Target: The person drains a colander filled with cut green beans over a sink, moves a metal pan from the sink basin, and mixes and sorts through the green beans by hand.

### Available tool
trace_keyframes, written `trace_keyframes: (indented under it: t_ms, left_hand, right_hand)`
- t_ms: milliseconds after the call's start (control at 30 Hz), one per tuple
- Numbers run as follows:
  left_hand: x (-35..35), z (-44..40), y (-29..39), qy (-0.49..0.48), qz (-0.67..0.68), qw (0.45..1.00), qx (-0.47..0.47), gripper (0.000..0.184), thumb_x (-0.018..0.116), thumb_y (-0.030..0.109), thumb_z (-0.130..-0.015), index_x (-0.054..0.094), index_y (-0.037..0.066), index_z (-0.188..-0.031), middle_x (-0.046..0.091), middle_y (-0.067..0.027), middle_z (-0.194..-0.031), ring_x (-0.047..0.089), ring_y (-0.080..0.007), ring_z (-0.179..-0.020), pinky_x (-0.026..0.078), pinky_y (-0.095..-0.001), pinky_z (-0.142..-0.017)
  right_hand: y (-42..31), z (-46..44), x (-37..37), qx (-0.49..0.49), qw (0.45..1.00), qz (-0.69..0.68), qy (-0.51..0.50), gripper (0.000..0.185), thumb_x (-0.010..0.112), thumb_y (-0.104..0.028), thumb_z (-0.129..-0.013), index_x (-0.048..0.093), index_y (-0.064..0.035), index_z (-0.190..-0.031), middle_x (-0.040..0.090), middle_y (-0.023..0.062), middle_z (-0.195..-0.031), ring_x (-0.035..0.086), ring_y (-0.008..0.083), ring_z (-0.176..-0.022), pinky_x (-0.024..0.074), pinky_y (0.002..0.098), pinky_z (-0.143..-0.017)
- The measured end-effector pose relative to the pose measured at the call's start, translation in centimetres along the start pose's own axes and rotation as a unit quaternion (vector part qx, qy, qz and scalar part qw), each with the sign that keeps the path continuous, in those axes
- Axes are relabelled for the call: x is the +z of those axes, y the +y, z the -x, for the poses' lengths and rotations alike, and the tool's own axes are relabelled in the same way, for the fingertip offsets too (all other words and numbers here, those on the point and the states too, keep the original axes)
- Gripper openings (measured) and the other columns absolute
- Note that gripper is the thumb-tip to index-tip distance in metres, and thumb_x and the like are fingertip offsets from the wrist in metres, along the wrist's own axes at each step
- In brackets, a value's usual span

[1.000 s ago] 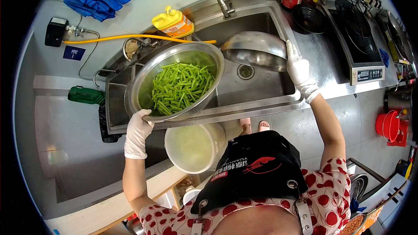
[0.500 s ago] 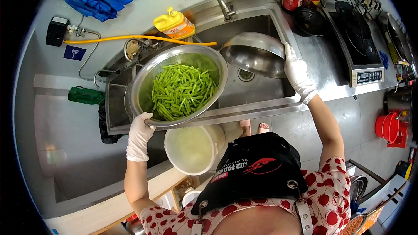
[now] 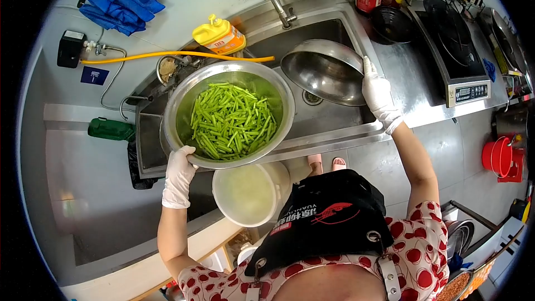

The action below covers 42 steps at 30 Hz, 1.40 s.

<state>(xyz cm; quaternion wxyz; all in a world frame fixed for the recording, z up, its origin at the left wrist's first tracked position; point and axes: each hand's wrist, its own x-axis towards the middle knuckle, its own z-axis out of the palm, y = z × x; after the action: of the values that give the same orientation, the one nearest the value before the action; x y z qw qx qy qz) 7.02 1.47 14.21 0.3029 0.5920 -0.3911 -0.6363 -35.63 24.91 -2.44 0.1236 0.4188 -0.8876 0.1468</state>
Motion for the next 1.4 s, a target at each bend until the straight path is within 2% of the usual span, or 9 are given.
trace_keyframes:
  t_ms: [67, 467, 567, 867, 933, 1033, 1200, 1333, 1400]
  left_hand:
    - [0.3, 0.3, 0.1, -0.009, -0.024, 1.0, 0.018, 0.02, 0.051, -0.005, -0.079, 0.052, -0.007, -0.098, 0.057, -0.0135, -0.089, 0.06, -0.0253, -0.076, 0.053, -0.0373, -0.063]
    - [-0.3, -1.4, 1.4, -0.041, -0.157, 0.986, 0.024, 0.022, 0.049, -0.005, -0.081, 0.045, -0.009, -0.102, 0.051, -0.0133, -0.091, 0.056, -0.0224, -0.074, 0.048, -0.0381, -0.061]
    - [-0.1, -1.6, 1.4, -0.026, -0.15, 0.987, 0.039, 0.018, 0.053, 0.0, -0.078, 0.054, -0.004, -0.096, 0.056, -0.0098, -0.079, 0.056, -0.021, -0.063, 0.045, -0.0338, -0.052]
    - [-1.3, -3.3, 0.6, -0.041, -0.084, 0.996, 0.01, 0.019, 0.053, -0.002, -0.077, 0.057, -0.003, -0.095, 0.06, -0.01, -0.088, 0.062, -0.0239, -0.08, 0.052, -0.0358, -0.067]
    - [-3.0, -4.7, 0.2, -0.056, -0.056, 0.997, -0.008, 0.017, 0.051, -0.003, -0.078, 0.057, -0.003, -0.094, 0.061, -0.0095, -0.086, 0.062, -0.0222, -0.078, 0.052, -0.0327, -0.068]
    - [-7.1, -7.9, -0.8, -0.166, -0.366, 0.906, 0.132, 0.011, 0.051, -0.001, -0.081, 0.056, -0.003, -0.091, 0.061, -0.0092, -0.084, 0.06, -0.0198, -0.077, 0.05, -0.0304, -0.071]
    - [-5.4, -7.7, -1.6, -0.068, -0.026, 0.997, -0.039, 0.007, 0.052, 0.0, -0.081, 0.056, -0.003, -0.087, 0.06, -0.0095, -0.083, 0.059, -0.0218, -0.078, 0.05, -0.0317, -0.073]
    - [-4.8, -7.2, -1.6, -0.028, 0.003, 0.999, -0.042, 0.007, 0.053, -0.001, -0.079, 0.056, 0.0, -0.086, 0.06, -0.0097, -0.083, 0.06, -0.0244, -0.08, 0.05, -0.0342, -0.073]
    - [-4.8, -6.5, -1.4, -0.053, -0.156, 0.985, 0.041, 0.006, 0.055, 0.0, -0.079, 0.055, -0.001, -0.084, 0.058, -0.0087, -0.081, 0.059, -0.0214, -0.078, 0.049, -0.0321, -0.072]
  right_hand:
    - [0.8, 0.2, 1.9, -0.018, 0.997, 0.032, 0.062, 0.056, 0.046, 0.001, -0.077, 0.04, 0.0034, -0.133, 0.057, 0.0167, -0.122, 0.064, 0.0222, -0.057, 0.0529, 0.0303, -0.053]
    - [0.3, 0.4, 1.1, 0.016, 0.999, -0.02, -0.021, 0.053, 0.039, -0.002, -0.085, 0.033, 0.003, -0.137, 0.051, 0.0252, -0.126, 0.067, 0.0308, -0.072, 0.055, 0.0383, -0.063]
    - [0.5, 0.4, 1.8, 0.01, 1.0, -0.01, 0.028, 0.053, 0.041, -0.001, -0.083, 0.036, 0.0026, -0.135, 0.056, 0.0237, -0.119, 0.067, 0.029, -0.07, 0.0548, 0.0365, -0.06]
    - [3.6, 0.7, 2.3, 0.188, 0.973, -0.132, 0.026, 0.029, 0.049, -0.008, -0.082, 0.06, -0.0007, -0.107, 0.064, 0.0218, -0.077, 0.065, 0.0373, -0.072, 0.0519, 0.0445, -0.066]
    - [5.4, 1.4, 2.8, 0.247, 0.943, -0.222, 0.007, 0.028, 0.051, -0.009, -0.08, 0.062, 0.0026, -0.103, 0.065, 0.0242, -0.078, 0.066, 0.037, -0.073, 0.0518, 0.043, -0.068]
    - [4.7, 2.0, -1.1, 0.368, 0.851, -0.363, -0.092, 0.025, 0.05, -0.006, -0.078, 0.06, 0.009, -0.095, 0.063, 0.0207, -0.066, 0.065, 0.0294, -0.061, 0.0509, 0.0369, -0.055]
    - [6.3, 2.5, -1.4, 0.434, 0.768, -0.46, -0.102, 0.017, 0.05, -0.006, -0.08, 0.059, 0.0081, -0.084, 0.057, 0.0119, -0.057, 0.054, 0.0191, -0.039, 0.0389, 0.0298, -0.034]
    - [8.7, 4.3, -1.6, 0.468, 0.719, -0.509, -0.074, 0.014, 0.051, -0.005, -0.078, 0.059, 0.0073, -0.081, 0.056, 0.0111, -0.057, 0.052, 0.0188, -0.039, 0.0386, 0.0296, -0.033]
    - [11.7, 6.0, 0.2, 0.481, 0.718, -0.496, -0.081, 0.014, 0.052, -0.004, -0.076, 0.06, 0.0076, -0.079, 0.058, 0.0113, -0.061, 0.053, 0.0189, -0.041, 0.0408, 0.0304, -0.034]
